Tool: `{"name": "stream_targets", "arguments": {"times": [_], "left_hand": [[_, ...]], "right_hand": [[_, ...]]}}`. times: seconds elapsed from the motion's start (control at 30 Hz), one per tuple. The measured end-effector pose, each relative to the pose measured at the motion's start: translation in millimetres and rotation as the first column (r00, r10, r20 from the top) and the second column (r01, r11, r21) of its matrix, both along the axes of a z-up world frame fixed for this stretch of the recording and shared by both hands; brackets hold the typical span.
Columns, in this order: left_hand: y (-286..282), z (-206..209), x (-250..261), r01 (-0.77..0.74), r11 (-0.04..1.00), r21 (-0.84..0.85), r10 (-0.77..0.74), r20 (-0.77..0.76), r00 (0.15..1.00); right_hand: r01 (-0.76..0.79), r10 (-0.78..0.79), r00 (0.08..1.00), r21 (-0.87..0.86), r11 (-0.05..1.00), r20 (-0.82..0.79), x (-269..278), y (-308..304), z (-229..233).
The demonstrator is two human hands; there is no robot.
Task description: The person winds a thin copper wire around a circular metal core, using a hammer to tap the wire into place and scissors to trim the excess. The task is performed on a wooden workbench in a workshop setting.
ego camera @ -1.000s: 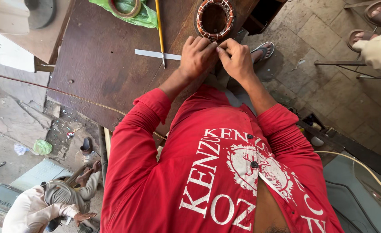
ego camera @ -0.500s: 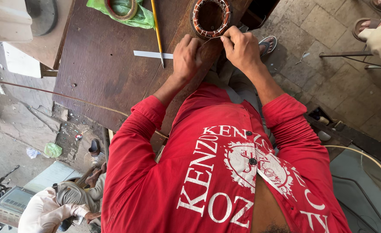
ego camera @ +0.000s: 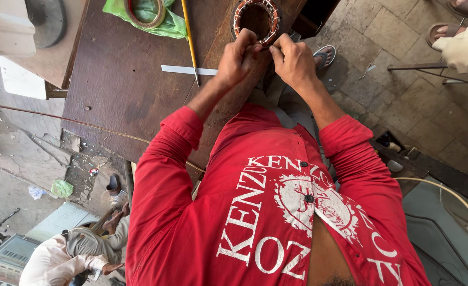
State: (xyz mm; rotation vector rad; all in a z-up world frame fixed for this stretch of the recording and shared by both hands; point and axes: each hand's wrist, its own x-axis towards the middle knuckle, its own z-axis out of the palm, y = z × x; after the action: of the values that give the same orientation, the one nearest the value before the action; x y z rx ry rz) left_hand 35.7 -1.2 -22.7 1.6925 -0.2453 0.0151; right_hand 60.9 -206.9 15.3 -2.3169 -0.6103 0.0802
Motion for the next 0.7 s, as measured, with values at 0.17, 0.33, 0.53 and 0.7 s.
{"name": "stream_targets", "arguments": {"times": [0.17,0.33,0.53,0.7], "left_hand": [[23,-3,1,-0.036,0.990,0.134,0.027,0.067,0.997],[34,1,-17,-0.264,0.947,-0.184,0.209,-0.272,0.939],[12,-1,-33,-0.279,0.955,0.099,0.296,-0.374,0.879],[4,-1,-36,-0.157,0.980,0.120,0.161,-0.029,0.986]], "right_hand": [[0.067,-0.067,0.996,0.005,0.998,0.060,-9,16,-3],[0.024,-0.021,1.000,0.132,0.991,-0.021,-23,21,-5],[0.021,-0.013,0.999,0.172,0.985,-0.051,-30,21,2],[0.001,0.022,0.994,0.209,0.978,-0.109,-35,22,6]]}}
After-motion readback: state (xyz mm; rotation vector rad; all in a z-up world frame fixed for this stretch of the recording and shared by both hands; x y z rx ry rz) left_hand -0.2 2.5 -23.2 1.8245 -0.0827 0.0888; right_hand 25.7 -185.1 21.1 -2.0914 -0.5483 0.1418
